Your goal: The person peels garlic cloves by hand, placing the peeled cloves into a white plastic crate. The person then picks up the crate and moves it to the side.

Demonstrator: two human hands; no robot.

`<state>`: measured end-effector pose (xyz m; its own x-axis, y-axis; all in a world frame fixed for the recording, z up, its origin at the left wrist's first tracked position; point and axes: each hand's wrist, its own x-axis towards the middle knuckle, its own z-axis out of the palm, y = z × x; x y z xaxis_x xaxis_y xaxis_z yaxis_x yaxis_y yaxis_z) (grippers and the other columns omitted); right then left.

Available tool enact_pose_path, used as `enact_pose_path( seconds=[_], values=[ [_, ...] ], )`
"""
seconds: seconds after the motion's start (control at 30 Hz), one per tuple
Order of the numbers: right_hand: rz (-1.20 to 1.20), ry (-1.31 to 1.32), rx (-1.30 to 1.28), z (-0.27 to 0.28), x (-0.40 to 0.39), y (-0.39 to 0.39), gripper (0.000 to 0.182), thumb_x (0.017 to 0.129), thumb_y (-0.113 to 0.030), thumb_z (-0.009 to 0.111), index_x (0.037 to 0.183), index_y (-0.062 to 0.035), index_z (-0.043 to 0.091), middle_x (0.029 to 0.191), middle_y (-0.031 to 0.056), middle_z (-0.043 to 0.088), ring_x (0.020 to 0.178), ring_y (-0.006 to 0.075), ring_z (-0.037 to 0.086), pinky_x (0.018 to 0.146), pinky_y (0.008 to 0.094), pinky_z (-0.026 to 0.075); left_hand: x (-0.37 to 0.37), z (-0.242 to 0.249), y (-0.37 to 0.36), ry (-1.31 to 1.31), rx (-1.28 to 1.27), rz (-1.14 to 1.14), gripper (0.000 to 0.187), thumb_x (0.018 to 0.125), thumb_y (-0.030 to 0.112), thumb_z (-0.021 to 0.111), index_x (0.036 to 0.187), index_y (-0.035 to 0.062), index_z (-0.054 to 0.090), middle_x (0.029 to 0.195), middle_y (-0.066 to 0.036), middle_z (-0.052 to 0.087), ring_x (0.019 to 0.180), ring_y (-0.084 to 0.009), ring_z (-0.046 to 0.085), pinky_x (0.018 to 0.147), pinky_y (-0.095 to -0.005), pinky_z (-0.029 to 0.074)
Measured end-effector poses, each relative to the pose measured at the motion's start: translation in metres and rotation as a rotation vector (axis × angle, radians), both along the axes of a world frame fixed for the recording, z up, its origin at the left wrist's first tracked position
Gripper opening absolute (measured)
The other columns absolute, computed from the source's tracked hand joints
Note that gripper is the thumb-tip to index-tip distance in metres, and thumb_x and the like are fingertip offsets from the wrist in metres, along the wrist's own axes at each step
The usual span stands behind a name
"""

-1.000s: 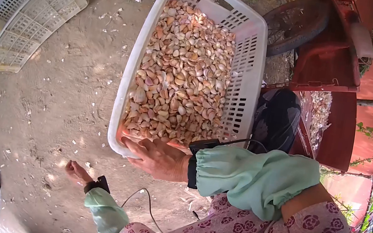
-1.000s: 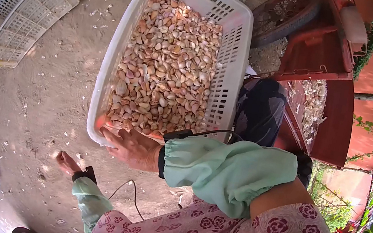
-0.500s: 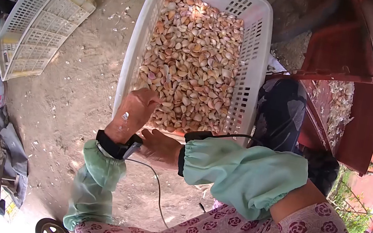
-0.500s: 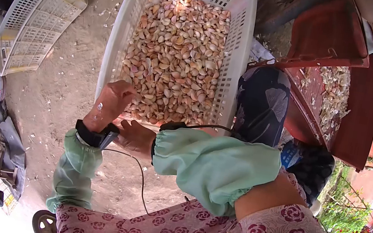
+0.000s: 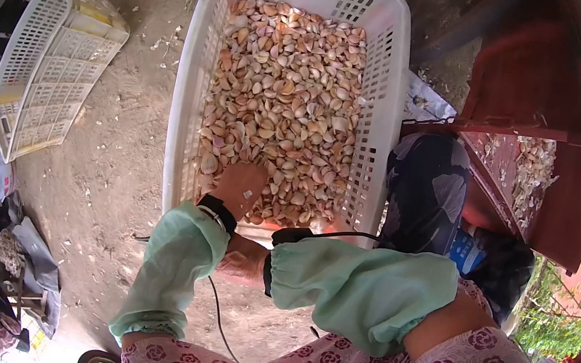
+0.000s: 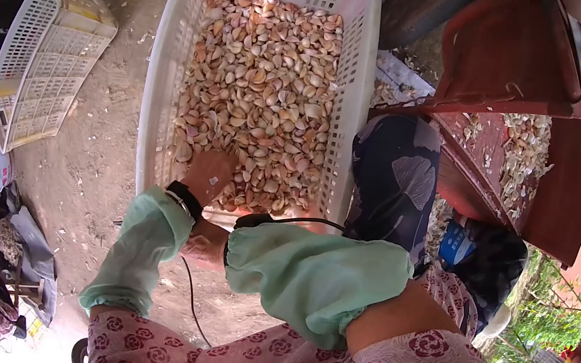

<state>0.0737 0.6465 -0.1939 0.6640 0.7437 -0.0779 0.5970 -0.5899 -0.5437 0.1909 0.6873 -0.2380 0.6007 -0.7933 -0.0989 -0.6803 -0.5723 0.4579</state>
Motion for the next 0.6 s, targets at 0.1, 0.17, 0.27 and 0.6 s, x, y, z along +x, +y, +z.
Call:
enact_pose_path(
  seconds=[0.1,0.17,0.27,0.6],
  values=[
    [0.005,0.021,0.001,-0.003,-0.003,0.002,0.033,0.088,-0.025,0.043,0.117,-0.0085,0.038,0.115,0.0177,0.041,0.096,0.0271,0.048,0.077,0.0408,0.045,0.0,-0.001,0.007,-0.003,0.115,-0.008,0.004,0.072,0.01,0.058,0.073,0.007,0.06,0.073,-0.012,0.06,0.071,-0.0273,0.063,0.06,-0.0368,0.051],
    [0.012,0.031,0.001,-0.006,-0.001,0.009,0.036,0.089,-0.028,0.041,0.12,-0.0093,0.036,0.115,0.018,0.042,0.095,0.0279,0.049,0.077,0.0411,0.045,-0.004,0.002,0.007,-0.059,0.137,-0.018,0.005,0.072,0.01,0.059,0.075,0.0071,0.06,0.076,-0.012,0.059,0.071,-0.0271,0.062,0.06,-0.0359,0.05],
    [0.005,0.057,0.0,-0.011,-0.003,0.008,0.041,0.091,-0.031,0.039,0.126,-0.0105,0.032,0.114,0.0185,0.043,0.095,0.029,0.049,0.077,0.0416,0.045,-0.007,0.01,0.007,-0.112,0.205,-0.059,0.011,0.073,0.011,0.06,0.083,0.0073,0.059,0.083,-0.011,0.055,0.074,-0.0257,0.061,0.062,-0.0338,0.05],
    [-0.026,0.198,0.025,-0.018,0.002,0.004,0.056,0.094,-0.041,0.029,0.143,-0.017,0.015,0.11,0.0199,0.045,0.093,0.0338,0.049,0.079,0.0452,0.043,0.01,0.09,0.059,-0.213,-0.231,0.46,0.021,0.066,-0.003,0.052,0.086,0.0038,0.055,0.085,-0.013,0.05,0.077,-0.0337,0.053,0.068,-0.0429,0.047]
  ],
)
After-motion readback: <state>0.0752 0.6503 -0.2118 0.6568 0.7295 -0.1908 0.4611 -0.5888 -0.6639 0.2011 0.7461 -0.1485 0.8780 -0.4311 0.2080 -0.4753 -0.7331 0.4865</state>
